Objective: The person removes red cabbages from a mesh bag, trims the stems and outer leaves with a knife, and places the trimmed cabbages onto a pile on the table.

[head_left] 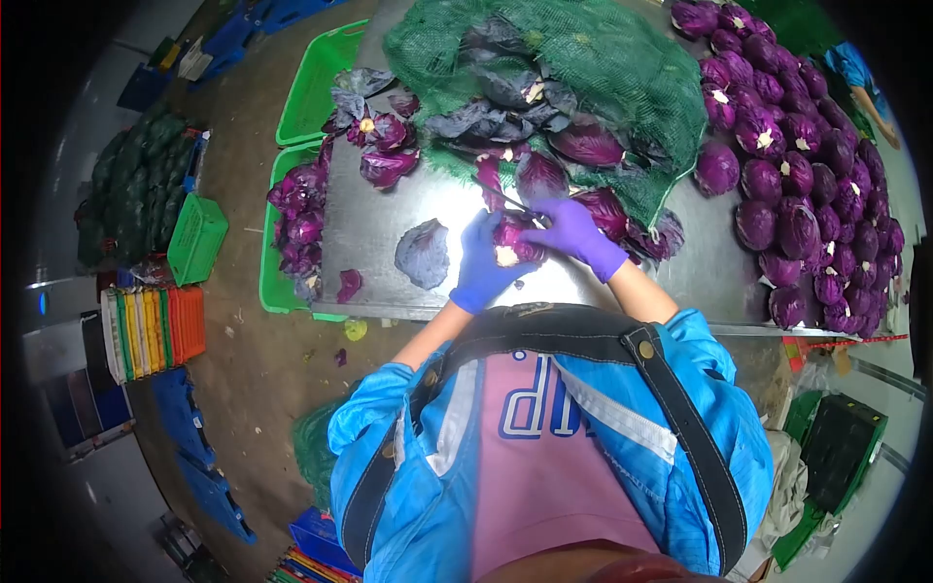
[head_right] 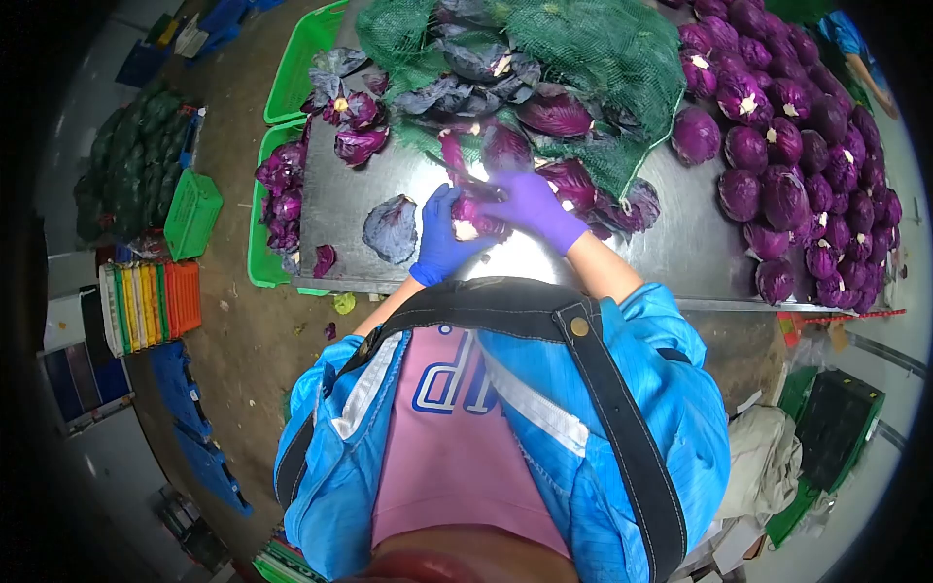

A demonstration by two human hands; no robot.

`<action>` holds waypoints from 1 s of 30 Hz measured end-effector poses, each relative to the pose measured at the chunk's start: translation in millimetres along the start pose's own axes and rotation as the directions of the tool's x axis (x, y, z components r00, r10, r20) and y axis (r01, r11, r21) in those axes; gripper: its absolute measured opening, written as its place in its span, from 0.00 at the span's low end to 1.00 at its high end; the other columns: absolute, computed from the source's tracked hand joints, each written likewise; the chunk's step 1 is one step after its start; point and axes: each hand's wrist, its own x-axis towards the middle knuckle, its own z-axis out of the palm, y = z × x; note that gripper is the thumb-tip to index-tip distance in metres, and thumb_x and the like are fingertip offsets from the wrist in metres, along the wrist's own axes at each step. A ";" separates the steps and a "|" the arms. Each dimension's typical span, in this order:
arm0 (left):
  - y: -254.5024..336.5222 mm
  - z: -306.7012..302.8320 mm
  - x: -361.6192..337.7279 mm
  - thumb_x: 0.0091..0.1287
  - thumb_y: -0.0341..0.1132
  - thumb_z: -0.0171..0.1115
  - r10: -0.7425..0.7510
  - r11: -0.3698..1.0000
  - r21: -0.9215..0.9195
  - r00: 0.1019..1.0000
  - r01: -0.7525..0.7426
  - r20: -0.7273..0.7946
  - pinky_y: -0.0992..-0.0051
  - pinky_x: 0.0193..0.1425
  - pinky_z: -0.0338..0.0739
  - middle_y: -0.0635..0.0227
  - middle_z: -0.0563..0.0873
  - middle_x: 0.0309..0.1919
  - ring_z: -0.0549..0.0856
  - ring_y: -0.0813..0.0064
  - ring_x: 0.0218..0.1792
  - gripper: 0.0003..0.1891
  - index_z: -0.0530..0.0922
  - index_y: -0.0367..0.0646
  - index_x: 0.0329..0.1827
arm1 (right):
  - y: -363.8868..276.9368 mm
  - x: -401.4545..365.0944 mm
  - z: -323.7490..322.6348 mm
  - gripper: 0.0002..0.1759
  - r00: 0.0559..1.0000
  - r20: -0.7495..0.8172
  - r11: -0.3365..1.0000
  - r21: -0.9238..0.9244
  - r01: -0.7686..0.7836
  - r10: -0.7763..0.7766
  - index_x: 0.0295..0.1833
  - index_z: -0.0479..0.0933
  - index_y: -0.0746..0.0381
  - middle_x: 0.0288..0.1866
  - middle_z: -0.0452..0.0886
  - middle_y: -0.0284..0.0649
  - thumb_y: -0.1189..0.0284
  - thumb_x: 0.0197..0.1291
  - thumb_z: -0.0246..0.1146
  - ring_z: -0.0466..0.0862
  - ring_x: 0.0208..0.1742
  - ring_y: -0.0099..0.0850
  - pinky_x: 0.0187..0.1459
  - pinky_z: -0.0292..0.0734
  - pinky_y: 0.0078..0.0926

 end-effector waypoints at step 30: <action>1.0 -19.2 -3.1 0.32 0.52 0.80 -0.048 0.991 0.133 0.981 0.023 0.189 0.53 0.67 0.59 0.46 0.64 0.62 0.65 0.47 0.62 0.57 0.60 0.41 0.67 | -19.6 -19.8 21.9 0.25 0.905 -0.406 0.961 0.173 0.215 -0.129 0.56 0.74 0.58 0.50 0.79 0.40 0.63 0.52 0.68 0.83 0.45 0.35 0.43 0.79 0.28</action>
